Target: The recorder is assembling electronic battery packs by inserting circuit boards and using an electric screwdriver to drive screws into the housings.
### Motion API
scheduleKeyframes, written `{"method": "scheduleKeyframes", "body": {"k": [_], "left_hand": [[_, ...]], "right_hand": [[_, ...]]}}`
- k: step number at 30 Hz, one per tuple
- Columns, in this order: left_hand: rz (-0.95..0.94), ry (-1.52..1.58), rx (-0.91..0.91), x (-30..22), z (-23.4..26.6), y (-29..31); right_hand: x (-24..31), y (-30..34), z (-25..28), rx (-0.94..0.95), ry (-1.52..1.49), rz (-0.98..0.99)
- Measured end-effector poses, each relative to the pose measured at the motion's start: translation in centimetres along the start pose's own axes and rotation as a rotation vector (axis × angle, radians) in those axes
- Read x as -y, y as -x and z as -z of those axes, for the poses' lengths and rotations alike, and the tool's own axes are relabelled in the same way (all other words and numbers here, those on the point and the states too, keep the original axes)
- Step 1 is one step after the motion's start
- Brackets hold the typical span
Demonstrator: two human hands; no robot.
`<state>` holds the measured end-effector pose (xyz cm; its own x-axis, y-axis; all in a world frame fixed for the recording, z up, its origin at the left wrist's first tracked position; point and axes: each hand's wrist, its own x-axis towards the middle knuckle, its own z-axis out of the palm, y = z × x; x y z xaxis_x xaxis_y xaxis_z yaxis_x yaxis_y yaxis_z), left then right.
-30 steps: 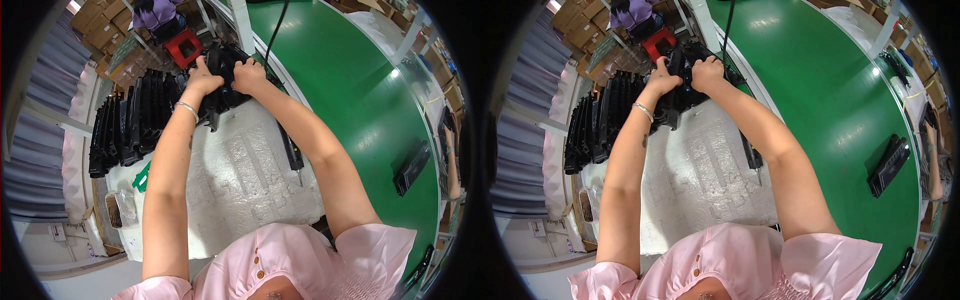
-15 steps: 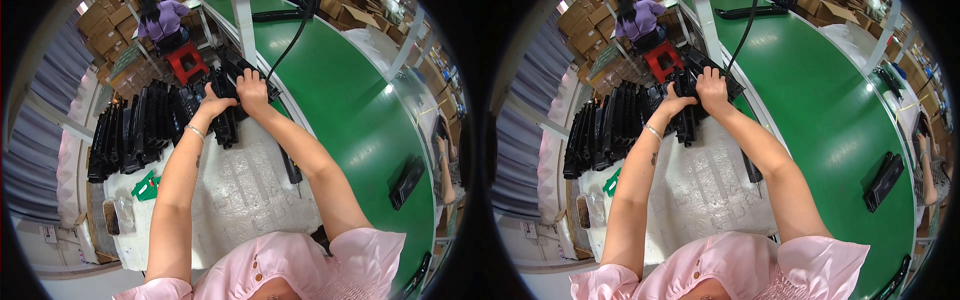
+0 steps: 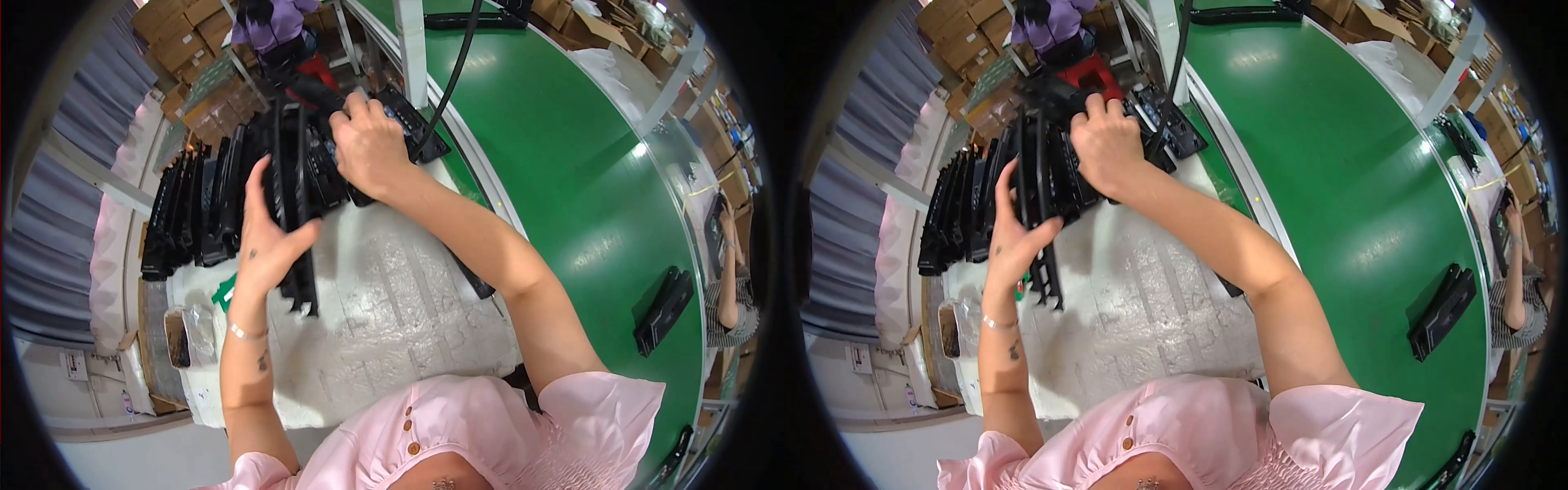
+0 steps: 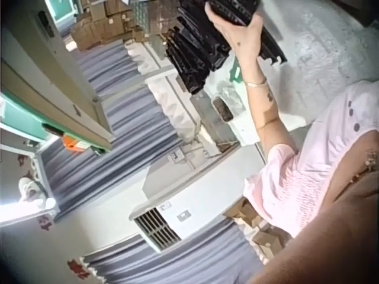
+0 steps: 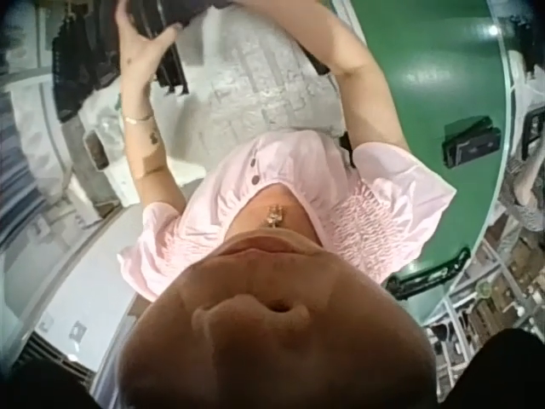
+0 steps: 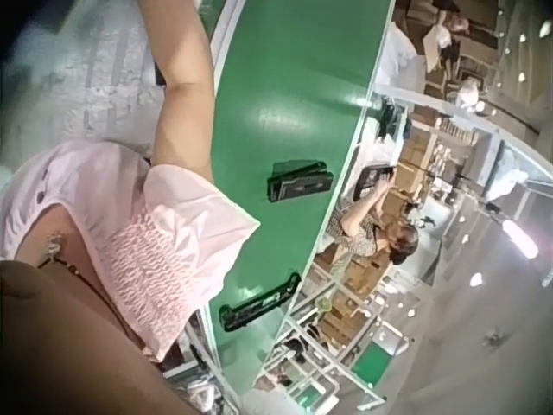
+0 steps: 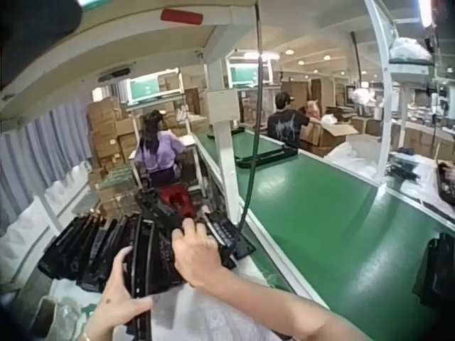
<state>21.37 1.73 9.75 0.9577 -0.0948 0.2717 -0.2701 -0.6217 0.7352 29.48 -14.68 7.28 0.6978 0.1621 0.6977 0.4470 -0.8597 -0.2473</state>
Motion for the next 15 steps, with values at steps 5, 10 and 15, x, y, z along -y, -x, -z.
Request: {"method": "scheduleKeyframes", "body": {"k": [5,10,15], "left_hand": [[0.201,0.339,0.081,0.7,2.8,8.0],[0.174,0.478,-0.03,3.1,3.6,12.2],[0.241,0.399,-0.002,4.0,5.5,16.5]], "right_hand": [[6.0,-0.1,2.1,-0.106,-0.133,0.232],[11.8,-1.4,1.0,-0.114,-0.16,0.355],[13.3,5.1,3.9,0.202,-0.061,0.287]]}}
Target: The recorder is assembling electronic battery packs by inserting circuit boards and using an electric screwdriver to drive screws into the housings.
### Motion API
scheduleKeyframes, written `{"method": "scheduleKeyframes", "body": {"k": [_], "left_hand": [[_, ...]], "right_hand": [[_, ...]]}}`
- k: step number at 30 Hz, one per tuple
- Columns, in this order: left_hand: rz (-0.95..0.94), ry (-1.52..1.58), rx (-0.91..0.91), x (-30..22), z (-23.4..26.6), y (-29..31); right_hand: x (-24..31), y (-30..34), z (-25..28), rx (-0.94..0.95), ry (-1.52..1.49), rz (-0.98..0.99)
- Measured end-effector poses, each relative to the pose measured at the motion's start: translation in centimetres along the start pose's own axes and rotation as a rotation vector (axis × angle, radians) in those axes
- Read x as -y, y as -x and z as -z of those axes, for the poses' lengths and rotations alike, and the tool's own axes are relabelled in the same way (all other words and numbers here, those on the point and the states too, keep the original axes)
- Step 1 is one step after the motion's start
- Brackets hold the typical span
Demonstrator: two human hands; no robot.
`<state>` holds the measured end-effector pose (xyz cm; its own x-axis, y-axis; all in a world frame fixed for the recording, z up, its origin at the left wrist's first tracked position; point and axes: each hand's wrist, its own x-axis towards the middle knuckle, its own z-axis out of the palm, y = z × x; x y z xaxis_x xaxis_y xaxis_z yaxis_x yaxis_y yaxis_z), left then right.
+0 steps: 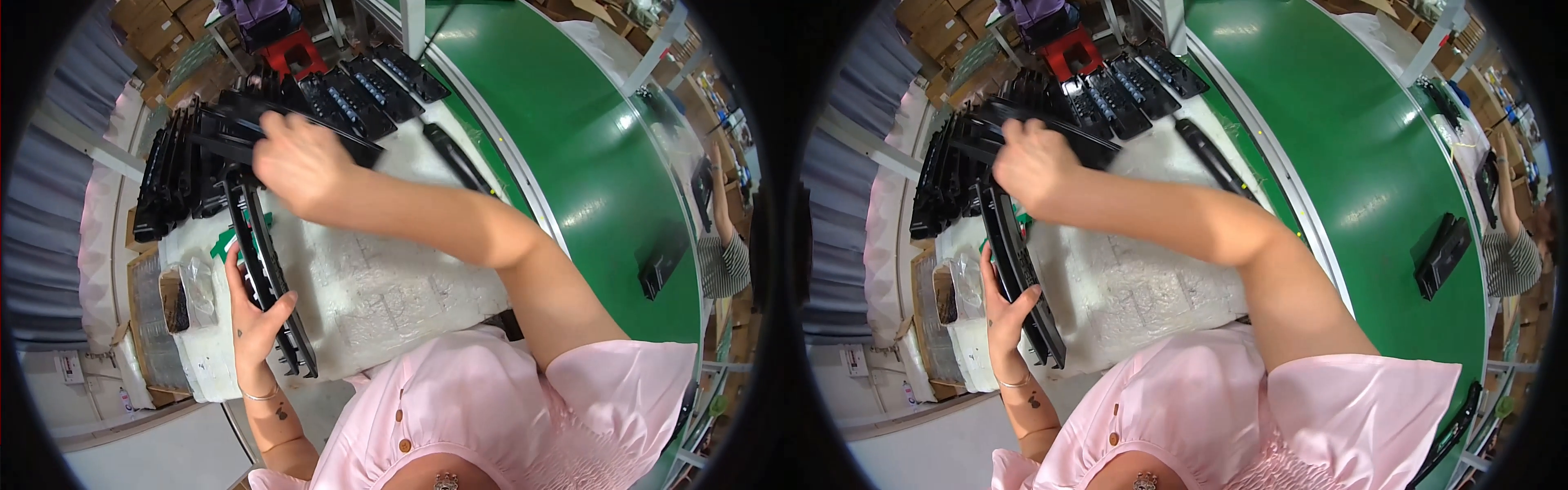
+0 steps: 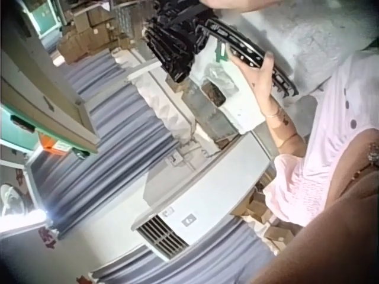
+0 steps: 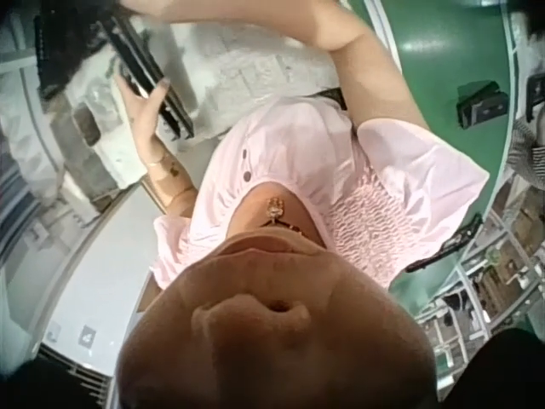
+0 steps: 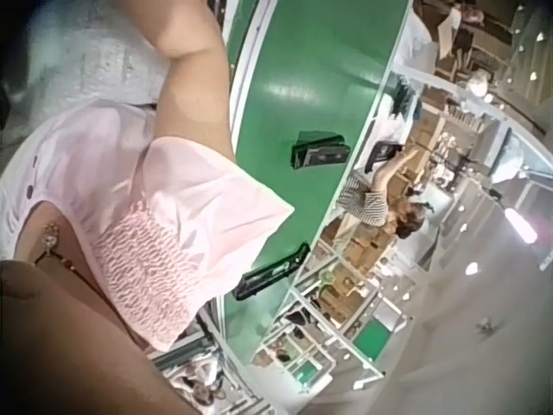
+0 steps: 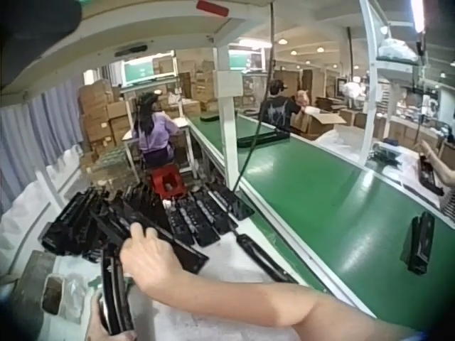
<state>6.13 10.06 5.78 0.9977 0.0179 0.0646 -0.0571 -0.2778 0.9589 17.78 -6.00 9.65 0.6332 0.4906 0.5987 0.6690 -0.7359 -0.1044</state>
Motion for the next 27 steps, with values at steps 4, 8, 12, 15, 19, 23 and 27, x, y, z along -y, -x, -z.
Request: {"method": "scheduleKeyframes", "body": {"k": [4,8,12,15,19,23,27], "left_hand": [[0.042,-0.113,0.027,1.5,0.7,1.1],[-0.171,-0.511,0.111,2.0,-1.0,-0.4],[-0.088,-0.719,0.285,1.8,-3.8,-3.7],[-0.172,-0.891,0.254,2.6,-5.0,-6.6],[-0.282,-0.969,0.212,4.3,-4.9,-8.6],[-0.301,-0.823,0.306,3.9,-5.7,-7.5],[-0.263,-0.706,0.412,3.3,-6.1,-6.4]], "right_hand": [[2.0,9.8,2.9,0.3,0.121,-0.18],[2.4,16.0,4.6,0.43,0.213,-0.518],[4.5,16.4,3.1,0.488,-0.111,-0.657],[5.5,15.0,1.2,0.459,-0.242,-0.517],[3.6,13.8,1.2,0.514,-0.219,-0.416],[-0.2,14.1,1.1,0.505,-0.075,-0.224],[-2.9,14.6,-0.4,0.275,-0.099,0.084]]}}
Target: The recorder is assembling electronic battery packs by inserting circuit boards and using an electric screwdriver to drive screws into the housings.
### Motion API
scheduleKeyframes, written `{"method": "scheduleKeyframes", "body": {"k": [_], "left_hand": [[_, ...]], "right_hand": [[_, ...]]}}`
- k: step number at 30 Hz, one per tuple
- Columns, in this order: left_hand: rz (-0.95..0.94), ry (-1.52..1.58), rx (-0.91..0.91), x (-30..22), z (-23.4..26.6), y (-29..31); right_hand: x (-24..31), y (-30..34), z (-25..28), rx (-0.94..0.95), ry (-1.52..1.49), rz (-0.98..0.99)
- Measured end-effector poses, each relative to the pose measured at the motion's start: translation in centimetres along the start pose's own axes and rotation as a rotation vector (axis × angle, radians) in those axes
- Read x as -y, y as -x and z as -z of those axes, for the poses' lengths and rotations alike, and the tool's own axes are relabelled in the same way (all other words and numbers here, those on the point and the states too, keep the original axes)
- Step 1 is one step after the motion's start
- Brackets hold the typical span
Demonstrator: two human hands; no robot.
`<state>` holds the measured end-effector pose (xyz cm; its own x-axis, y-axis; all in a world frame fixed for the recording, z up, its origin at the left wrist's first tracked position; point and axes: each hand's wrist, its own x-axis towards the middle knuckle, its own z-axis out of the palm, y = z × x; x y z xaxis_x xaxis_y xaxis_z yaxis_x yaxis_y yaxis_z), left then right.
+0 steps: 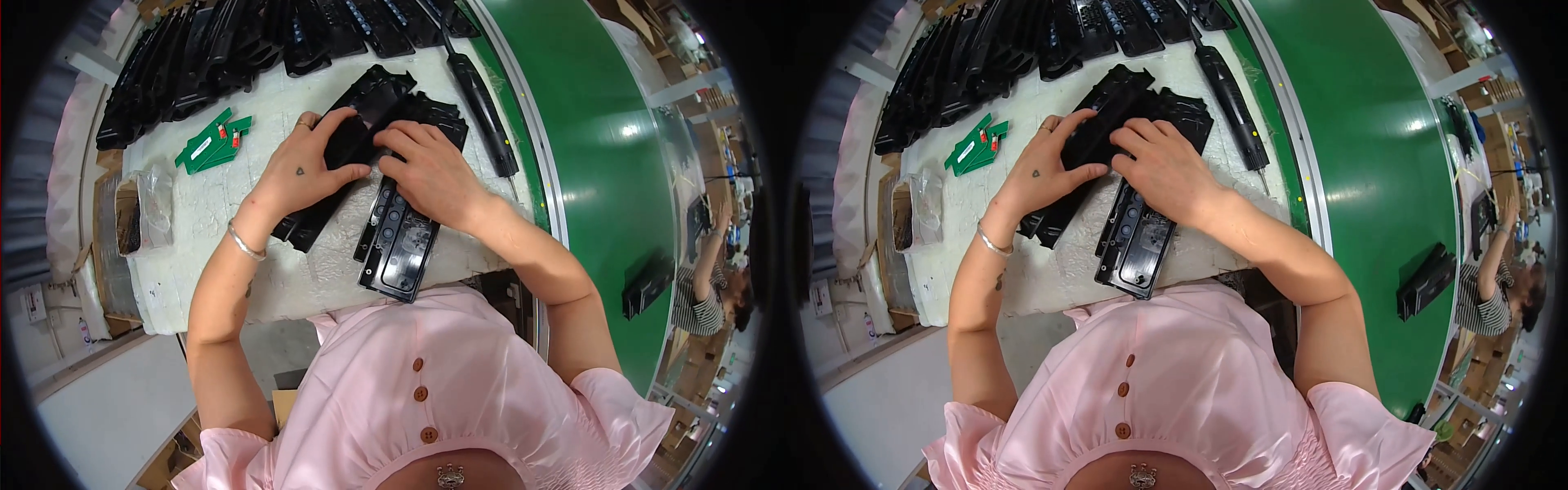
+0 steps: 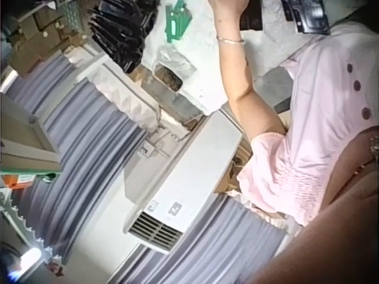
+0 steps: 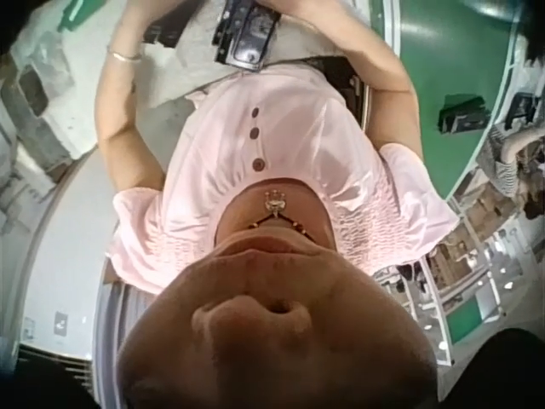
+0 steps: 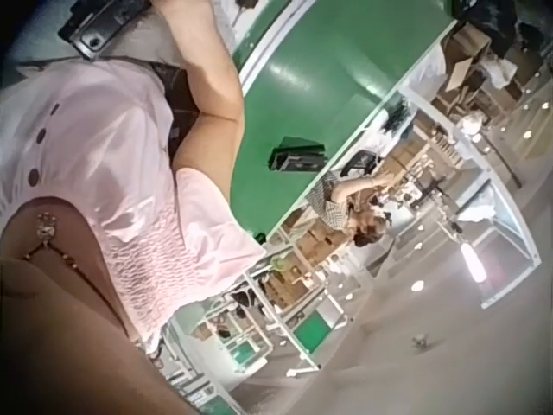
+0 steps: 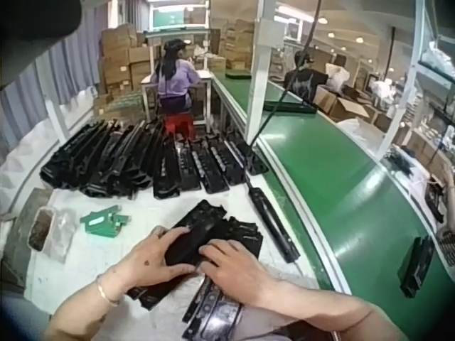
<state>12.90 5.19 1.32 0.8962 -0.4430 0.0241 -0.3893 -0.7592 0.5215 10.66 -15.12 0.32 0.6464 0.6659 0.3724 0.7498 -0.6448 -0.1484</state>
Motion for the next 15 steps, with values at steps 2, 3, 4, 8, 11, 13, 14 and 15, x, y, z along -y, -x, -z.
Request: {"method": "scheduleKeyframes", "body": {"k": [2,3,4,8,11,13,14,15], "left_hand": [[-0.008,0.138,-0.143,0.4,0.1,0.2],[-0.019,0.149,-0.237,0.7,0.5,0.1],[0.078,0.082,-0.243,0.9,1.4,0.1],[0.25,-0.206,-0.193,3.3,2.4,0.0],[0.093,-0.25,-0.171,3.9,0.7,0.2],[0.145,-0.192,-0.111,2.8,-0.2,0.6],[0.202,-0.195,-0.088,1.5,-0.5,0.7],[0.224,-0.239,-0.099,0.7,-1.1,1.0]], "right_hand": [[-0.9,0.4,-0.1,0.029,0.031,0.076],[-1.4,0.7,0.1,0.029,0.042,0.111],[-1.7,1.1,0.6,0.032,0.033,0.11],[-2.6,2.6,4.1,-0.089,-0.021,0.082],[-3.5,3.6,5.1,0.097,-0.082,-0.04],[-4.3,4.8,4.0,0.065,-0.077,0.021],[-4.9,5.4,3.6,0.026,-0.064,0.089],[-5.1,6.0,3.5,0.022,-0.071,0.105]]}}
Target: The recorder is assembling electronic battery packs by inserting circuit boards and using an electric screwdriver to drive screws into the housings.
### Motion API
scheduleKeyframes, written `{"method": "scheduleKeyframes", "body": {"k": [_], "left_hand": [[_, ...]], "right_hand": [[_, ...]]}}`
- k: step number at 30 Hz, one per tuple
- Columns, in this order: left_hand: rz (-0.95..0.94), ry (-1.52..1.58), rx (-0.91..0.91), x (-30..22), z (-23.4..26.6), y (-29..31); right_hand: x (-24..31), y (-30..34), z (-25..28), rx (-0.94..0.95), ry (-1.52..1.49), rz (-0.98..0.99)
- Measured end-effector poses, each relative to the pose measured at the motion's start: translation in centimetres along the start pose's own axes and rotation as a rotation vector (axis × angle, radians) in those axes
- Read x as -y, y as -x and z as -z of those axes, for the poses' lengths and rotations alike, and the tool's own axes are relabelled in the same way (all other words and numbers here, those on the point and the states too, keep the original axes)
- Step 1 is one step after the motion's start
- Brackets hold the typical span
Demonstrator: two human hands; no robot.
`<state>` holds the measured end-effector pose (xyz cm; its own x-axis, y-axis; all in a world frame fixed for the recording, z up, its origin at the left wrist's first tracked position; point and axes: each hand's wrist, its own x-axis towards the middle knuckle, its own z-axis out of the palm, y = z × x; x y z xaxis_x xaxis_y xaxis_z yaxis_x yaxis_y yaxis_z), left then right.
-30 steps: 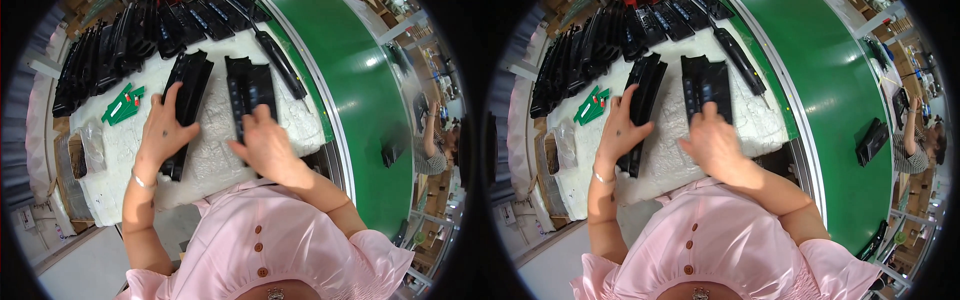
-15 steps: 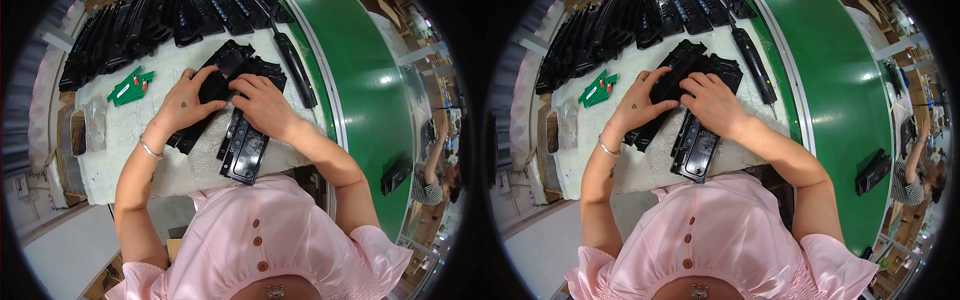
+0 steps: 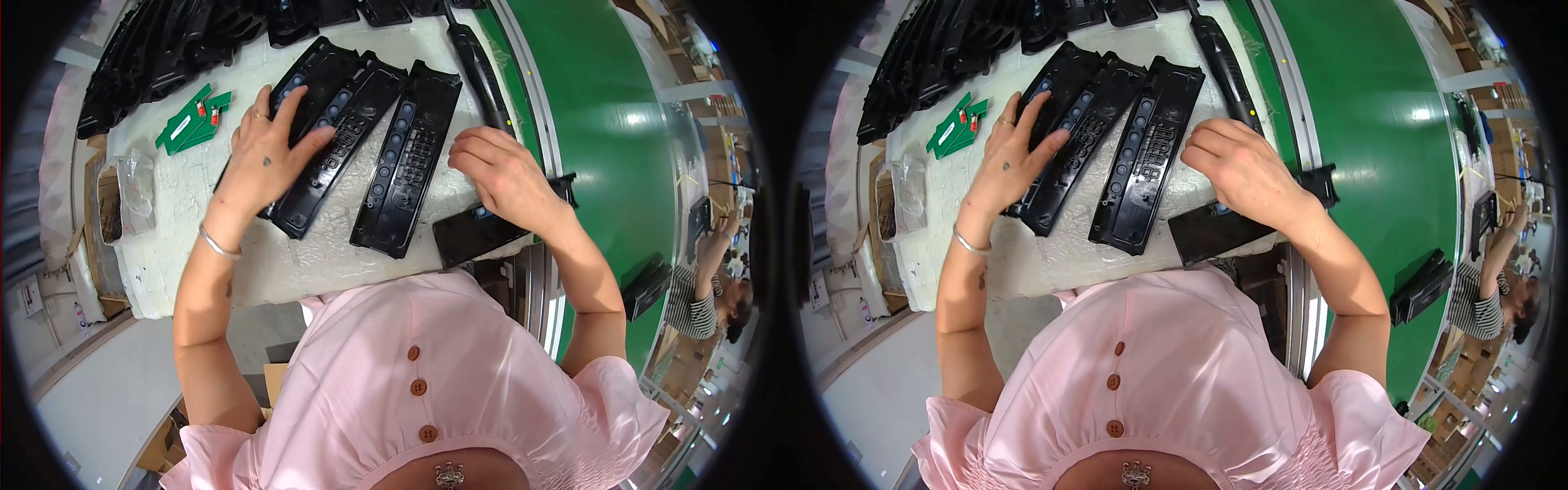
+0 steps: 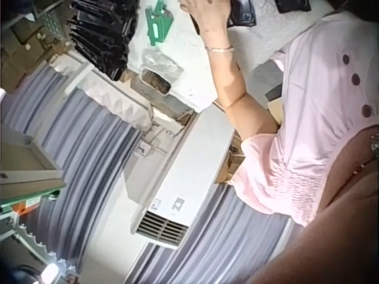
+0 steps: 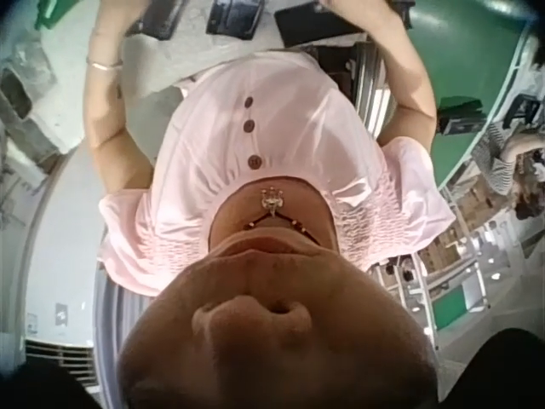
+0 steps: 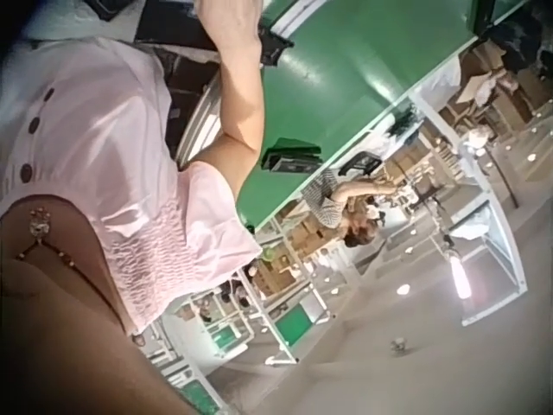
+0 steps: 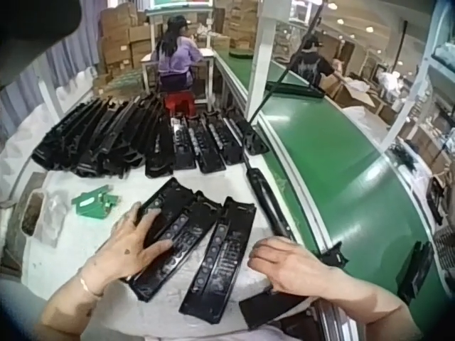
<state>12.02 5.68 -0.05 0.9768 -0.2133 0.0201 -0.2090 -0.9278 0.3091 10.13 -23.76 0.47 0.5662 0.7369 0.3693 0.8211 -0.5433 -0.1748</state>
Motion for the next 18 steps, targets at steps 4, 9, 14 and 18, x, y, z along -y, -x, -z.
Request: {"method": "scheduleKeyframes", "body": {"k": [4,9,14,18], "left_hand": [[0.01,-0.002,-0.031,-3.5,-1.1,2.2],[-0.08,-0.058,0.017,-5.2,-1.8,2.6],[-0.259,0.036,0.142,-1.9,0.7,2.9],[-0.38,0.124,0.322,-0.2,2.5,4.2]], "right_hand": [[1.6,2.7,-0.6,-0.11,-0.1,-0.31],[2.5,3.3,-2.3,-0.102,-0.143,-0.32],[2.8,2.5,-1.0,0.044,-0.166,-0.204],[3.9,2.6,-0.5,0.129,-0.14,-0.196]]}}
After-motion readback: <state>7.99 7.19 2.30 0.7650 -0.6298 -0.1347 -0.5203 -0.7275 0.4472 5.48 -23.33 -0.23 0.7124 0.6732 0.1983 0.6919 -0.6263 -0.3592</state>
